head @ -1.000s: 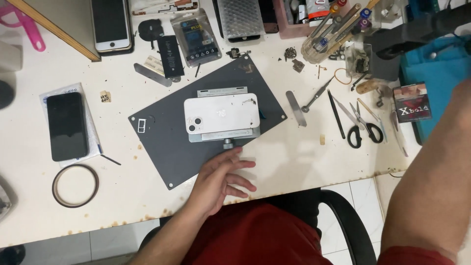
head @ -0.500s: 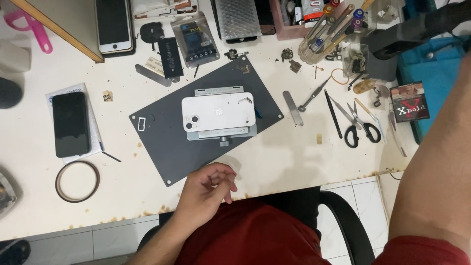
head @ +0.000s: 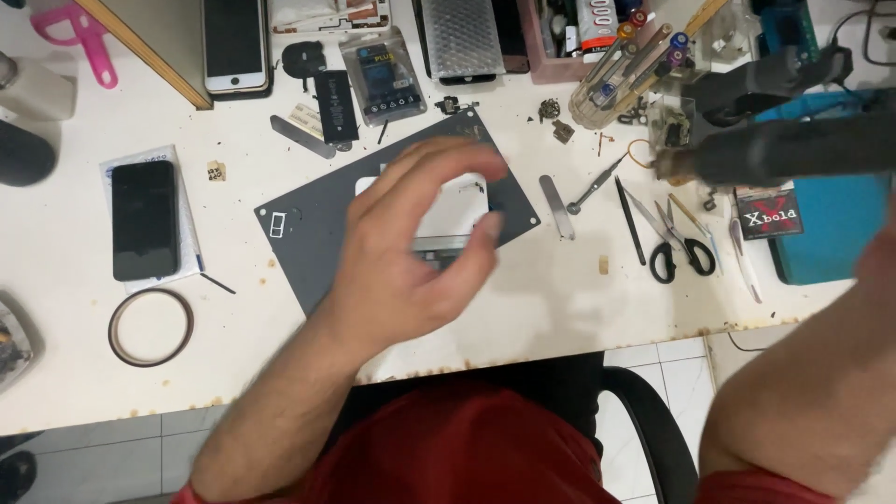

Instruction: Removing the back glass of a smartphone using a pry tool and a heat gun.

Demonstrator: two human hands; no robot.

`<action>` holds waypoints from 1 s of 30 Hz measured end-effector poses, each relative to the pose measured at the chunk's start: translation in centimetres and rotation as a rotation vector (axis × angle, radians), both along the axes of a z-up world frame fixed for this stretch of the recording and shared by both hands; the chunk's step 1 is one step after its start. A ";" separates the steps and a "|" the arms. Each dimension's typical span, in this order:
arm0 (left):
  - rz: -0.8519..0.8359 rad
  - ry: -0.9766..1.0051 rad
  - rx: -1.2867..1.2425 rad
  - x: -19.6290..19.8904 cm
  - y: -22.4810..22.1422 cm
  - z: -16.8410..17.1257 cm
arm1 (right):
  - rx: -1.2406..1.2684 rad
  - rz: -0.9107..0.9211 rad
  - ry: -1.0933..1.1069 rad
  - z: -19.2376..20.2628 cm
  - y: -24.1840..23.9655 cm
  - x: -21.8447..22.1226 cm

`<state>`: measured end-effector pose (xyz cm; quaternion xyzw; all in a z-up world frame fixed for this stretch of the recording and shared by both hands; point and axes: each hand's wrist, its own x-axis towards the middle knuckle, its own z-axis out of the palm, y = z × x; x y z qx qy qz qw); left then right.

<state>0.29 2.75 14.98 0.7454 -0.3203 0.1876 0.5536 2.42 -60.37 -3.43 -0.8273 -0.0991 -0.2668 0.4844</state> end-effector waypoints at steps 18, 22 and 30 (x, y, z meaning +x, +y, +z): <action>-0.277 -0.013 0.053 6.0 -4.5 0.8 | 0.118 0.136 -0.213 20.6 41.5 -2.2; -0.206 0.078 -0.005 6.6 -4.6 -0.1 | 0.199 0.053 -0.162 17.3 39.1 -2.7; -0.063 0.029 -0.172 7.7 -5.4 0.3 | 0.236 -0.229 0.136 9.2 39.8 -3.7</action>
